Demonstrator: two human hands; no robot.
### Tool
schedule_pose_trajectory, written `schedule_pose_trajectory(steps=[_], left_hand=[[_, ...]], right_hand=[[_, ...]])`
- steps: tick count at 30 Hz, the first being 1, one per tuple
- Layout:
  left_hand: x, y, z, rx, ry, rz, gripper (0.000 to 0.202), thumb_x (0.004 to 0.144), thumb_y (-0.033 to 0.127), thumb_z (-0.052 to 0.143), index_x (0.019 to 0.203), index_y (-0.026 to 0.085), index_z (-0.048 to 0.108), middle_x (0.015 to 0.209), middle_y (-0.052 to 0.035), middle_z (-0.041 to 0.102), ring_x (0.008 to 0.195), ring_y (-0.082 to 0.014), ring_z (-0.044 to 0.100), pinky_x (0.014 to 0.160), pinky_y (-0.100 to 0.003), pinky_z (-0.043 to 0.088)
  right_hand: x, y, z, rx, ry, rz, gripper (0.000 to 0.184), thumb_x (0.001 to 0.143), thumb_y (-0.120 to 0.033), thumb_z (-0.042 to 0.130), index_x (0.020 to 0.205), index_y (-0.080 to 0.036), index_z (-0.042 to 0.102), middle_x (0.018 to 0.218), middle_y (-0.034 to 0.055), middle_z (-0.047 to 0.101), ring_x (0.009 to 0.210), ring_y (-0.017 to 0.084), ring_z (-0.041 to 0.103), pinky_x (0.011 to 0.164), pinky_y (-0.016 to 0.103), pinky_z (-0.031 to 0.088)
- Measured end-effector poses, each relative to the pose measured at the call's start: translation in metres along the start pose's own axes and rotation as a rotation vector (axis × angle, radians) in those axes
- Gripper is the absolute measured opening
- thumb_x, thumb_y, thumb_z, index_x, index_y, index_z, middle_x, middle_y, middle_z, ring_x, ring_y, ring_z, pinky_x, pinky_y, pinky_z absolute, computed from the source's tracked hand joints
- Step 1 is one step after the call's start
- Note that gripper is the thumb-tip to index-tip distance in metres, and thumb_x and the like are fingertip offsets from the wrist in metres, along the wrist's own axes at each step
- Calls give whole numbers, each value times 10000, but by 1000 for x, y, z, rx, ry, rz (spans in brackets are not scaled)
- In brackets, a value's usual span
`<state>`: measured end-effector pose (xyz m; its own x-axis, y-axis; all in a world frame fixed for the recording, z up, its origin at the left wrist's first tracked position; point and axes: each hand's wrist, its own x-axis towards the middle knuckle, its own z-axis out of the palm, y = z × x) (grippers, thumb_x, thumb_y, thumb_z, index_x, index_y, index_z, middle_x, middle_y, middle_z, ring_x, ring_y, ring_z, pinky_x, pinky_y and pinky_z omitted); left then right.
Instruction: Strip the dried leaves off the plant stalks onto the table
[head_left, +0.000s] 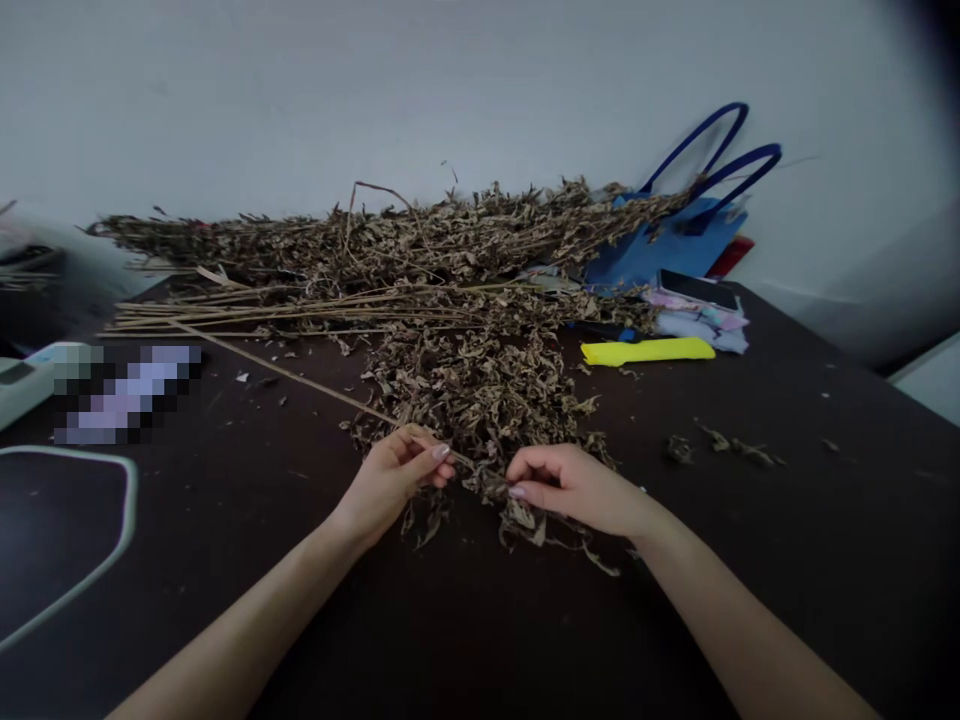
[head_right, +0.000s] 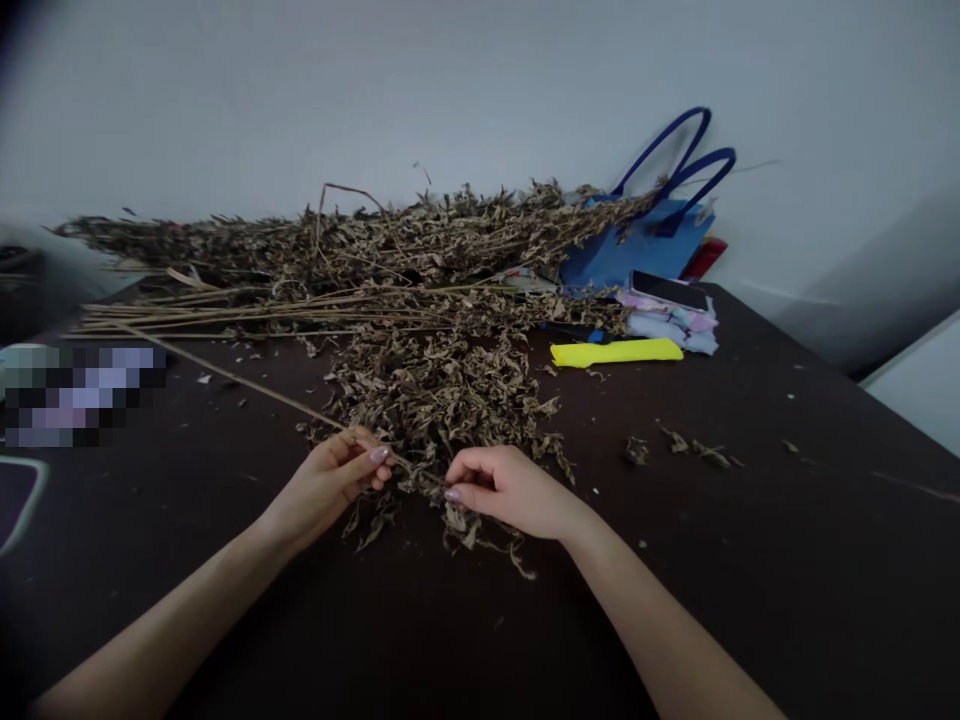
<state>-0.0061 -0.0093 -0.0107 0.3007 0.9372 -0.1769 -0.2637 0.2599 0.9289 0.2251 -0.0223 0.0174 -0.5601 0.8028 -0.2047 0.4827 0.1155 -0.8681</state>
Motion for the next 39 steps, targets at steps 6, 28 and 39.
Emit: schedule_pose_trajectory(steps=[6,28,39], left_hand=[[0,3,1,5,5,8,168,720,179,691,725,134,529,678,13,600,583,-65,553,532,-176,433],[16,17,25,103,-65,-20,160,795,297,601,782,144,559,693,9,560,566,-77,524,527,-204,412],[12,16,10,111,5,26,135,785,269,613,804,146,559,695,13,591,567,-77,551,529,-196,423]], right_hand=[[-1,0,0,14,14,-6,165,846,-334,514,839,-180,572,660,-15,542,572,78,446,522,207,342],[-3,-4,-7,-25,222,-14,280,855,-442,483,902,-195,605,694,-4,541,530,74,414,481,221,311],[-2,6,-11,61,174,24,323,854,-459,482,1014,-201,593,694,-1,548,519,69,445,482,212,352]])
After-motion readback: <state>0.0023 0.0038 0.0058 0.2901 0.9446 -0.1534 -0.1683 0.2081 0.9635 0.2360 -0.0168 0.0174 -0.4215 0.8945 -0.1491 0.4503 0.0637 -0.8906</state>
